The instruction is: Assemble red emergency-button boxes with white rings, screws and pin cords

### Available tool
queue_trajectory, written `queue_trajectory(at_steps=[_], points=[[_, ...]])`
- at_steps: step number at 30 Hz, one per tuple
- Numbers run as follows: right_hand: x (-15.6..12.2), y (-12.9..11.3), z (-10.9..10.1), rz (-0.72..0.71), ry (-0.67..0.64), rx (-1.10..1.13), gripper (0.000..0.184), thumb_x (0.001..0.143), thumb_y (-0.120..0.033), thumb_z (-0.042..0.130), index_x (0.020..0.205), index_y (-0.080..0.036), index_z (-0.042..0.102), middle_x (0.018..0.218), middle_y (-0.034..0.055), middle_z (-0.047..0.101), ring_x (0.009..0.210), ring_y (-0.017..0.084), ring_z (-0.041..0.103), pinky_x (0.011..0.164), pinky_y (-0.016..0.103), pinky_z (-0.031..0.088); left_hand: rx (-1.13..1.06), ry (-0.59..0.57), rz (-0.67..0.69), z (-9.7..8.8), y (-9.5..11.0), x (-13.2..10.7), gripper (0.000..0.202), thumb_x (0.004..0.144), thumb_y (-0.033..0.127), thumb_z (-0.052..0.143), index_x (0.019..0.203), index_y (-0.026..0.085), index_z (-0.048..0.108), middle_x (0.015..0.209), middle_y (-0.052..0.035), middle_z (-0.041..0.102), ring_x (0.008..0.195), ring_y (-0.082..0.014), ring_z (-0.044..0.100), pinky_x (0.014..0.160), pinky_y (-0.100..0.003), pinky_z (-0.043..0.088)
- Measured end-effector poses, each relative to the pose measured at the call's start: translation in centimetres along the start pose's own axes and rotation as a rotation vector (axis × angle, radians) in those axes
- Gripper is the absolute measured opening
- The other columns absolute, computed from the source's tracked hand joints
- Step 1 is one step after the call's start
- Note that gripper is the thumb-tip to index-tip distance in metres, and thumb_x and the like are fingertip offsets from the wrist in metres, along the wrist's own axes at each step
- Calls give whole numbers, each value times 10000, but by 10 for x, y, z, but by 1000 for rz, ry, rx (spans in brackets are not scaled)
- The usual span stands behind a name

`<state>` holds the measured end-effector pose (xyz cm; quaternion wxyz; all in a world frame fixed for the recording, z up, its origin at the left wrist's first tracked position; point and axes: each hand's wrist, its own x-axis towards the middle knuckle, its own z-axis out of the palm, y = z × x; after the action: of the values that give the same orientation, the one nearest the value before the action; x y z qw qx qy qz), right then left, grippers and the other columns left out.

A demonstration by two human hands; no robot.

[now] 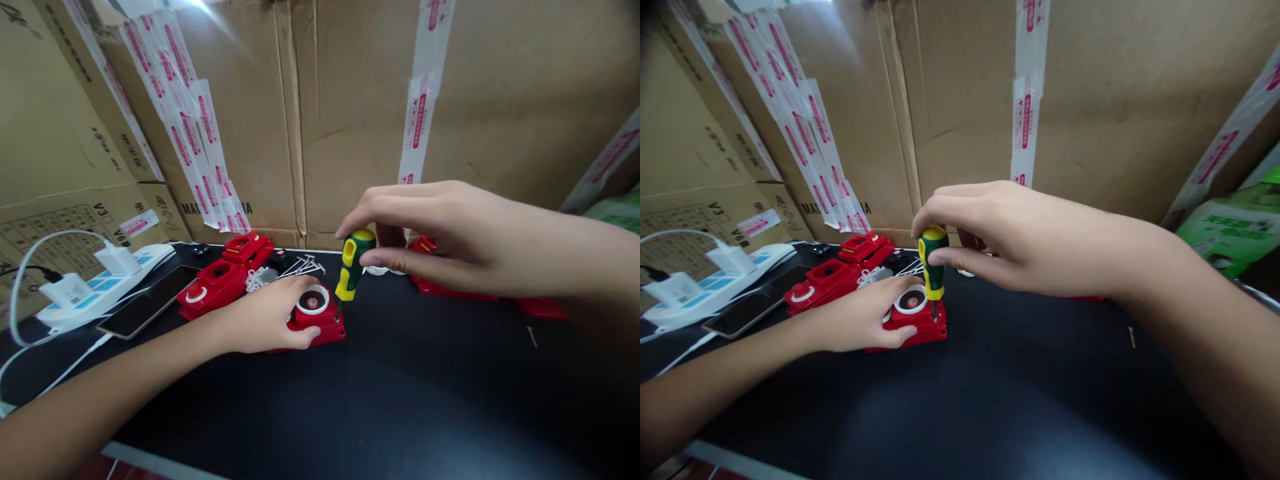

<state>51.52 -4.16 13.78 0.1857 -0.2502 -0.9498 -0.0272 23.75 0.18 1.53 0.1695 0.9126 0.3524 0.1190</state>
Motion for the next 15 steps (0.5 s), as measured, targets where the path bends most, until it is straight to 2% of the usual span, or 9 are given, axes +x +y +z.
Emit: queue_trajectory(at_steps=[6, 9, 11, 15], points=[[5, -2, 14, 50, 84, -76, 324, 1048, -455, 616, 1142, -153, 686, 849, 35, 689, 654, 167, 568, 610, 314, 367, 1, 4, 19, 0, 1, 1, 569, 882, 411, 744, 1392, 225, 574, 1304, -107, 699, 1146, -337, 682, 1020, -489, 547], [7, -3, 16, 96, 70, -119, 331, 1051, -469, 614, 1142, -154, 663, 771, 15, 662, 597, 165, 516, 563, 315, 309, 0, 8, 21, 0, 1, 0, 555, 880, 399, 744, 1381, 227, 579, 1293, -105, 700, 1129, -333, 685, 1011, -487, 551], [6, -4, 14, 96, 43, -114, 334, 1057, -467, 600, 1159, -156, 665, 825, 31, 682, 619, 168, 533, 573, 315, 324, 6, 11, 25, 1, -1, 0, 560, 884, 405, 745, 1389, 228, 578, 1288, -108, 702, 1128, -336, 685, 1014, -492, 550], [1, -5, 4, 15, 29, -37, 344, 1075, -423, 560, 1284, -168, 660, 1110, 92, 706, 797, 186, 625, 686, 317, 431, 11, 20, 31, 1, -2, 0, 613, 885, 425, 750, 1433, 228, 560, 1322, -120, 700, 1165, -350, 684, 1029, -498, 549]])
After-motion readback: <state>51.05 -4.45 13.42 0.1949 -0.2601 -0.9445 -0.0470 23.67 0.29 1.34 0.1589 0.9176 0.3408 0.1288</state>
